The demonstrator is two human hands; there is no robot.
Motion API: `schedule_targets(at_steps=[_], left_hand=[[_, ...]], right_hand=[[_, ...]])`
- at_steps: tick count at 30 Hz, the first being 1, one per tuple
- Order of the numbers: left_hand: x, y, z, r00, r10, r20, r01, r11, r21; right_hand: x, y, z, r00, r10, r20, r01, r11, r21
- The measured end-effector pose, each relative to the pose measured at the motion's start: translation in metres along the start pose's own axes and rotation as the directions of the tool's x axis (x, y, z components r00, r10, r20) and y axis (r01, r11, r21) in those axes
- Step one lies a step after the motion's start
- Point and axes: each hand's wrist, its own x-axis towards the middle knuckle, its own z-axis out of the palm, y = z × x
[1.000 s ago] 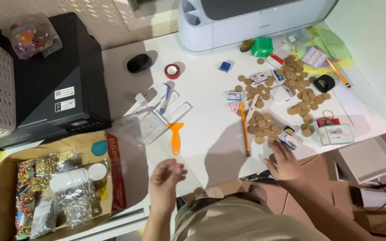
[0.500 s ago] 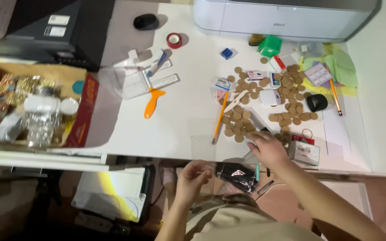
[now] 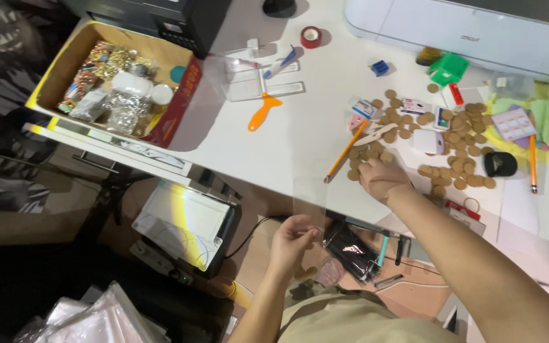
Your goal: The person places small round wooden discs into a clear plastic bag on a cluttered desk. They handle the discs one by one, occasionally adjusting the bag and picking up more discs from the pile.
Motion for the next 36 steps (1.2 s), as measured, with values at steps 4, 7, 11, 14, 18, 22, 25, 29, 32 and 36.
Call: schedule_targets(at_steps=[4, 7, 11, 14, 18, 22, 25, 29, 32, 36], left_hand=[[0.012, 0.024, -0.010, 0.997, 0.078, 0.015, -0.079, 0.996, 0.040], [0.017, 0.051, -0.015, 0.992, 0.125, 0.016, -0.126, 0.988, 0.087], [0.024, 0.079, -0.019, 0.979, 0.202, 0.034, -0.205, 0.967, 0.154], [0.011, 0.105, -0.014, 0.975, 0.218, 0.048, -0.223, 0.952, 0.211], [0.039, 0.092, -0.012, 0.959, 0.270, 0.089, -0.284, 0.925, 0.254], [0.056, 0.085, -0.003, 0.936, 0.340, 0.094, -0.353, 0.914, 0.201], [0.060, 0.100, 0.008, 0.927, 0.370, 0.061, -0.375, 0.915, 0.152], [0.061, 0.093, 0.023, 0.910, 0.412, 0.040, -0.414, 0.904, 0.105], [0.055, 0.099, 0.030, 0.912, 0.411, 0.023, -0.411, 0.906, 0.098], [0.061, 0.088, 0.035, 0.895, 0.445, -0.008, -0.445, 0.895, 0.027]], right_hand=[[0.009, 0.010, 0.001, 0.989, -0.143, -0.036, 0.130, 0.960, -0.247], [-0.010, 0.003, -0.038, 0.951, -0.036, -0.306, 0.124, 0.954, 0.274], [-0.085, -0.059, -0.157, 0.681, 0.012, -0.732, 0.512, 0.706, 0.488], [-0.104, -0.086, -0.196, 0.591, -0.089, -0.802, 0.653, 0.636, 0.411], [-0.087, -0.099, -0.205, 0.498, -0.200, -0.844, 0.701, 0.666, 0.256], [-0.089, -0.103, -0.228, 0.543, -0.225, -0.809, 0.688, 0.672, 0.274], [-0.089, -0.100, -0.252, 0.630, -0.271, -0.727, 0.699, 0.605, 0.380], [-0.106, -0.089, -0.259, 0.614, -0.325, -0.719, 0.748, 0.529, 0.401], [-0.120, -0.082, -0.267, 0.676, -0.323, -0.662, 0.714, 0.507, 0.483], [-0.114, -0.054, -0.251, 0.641, -0.352, -0.682, 0.746, 0.496, 0.445]])
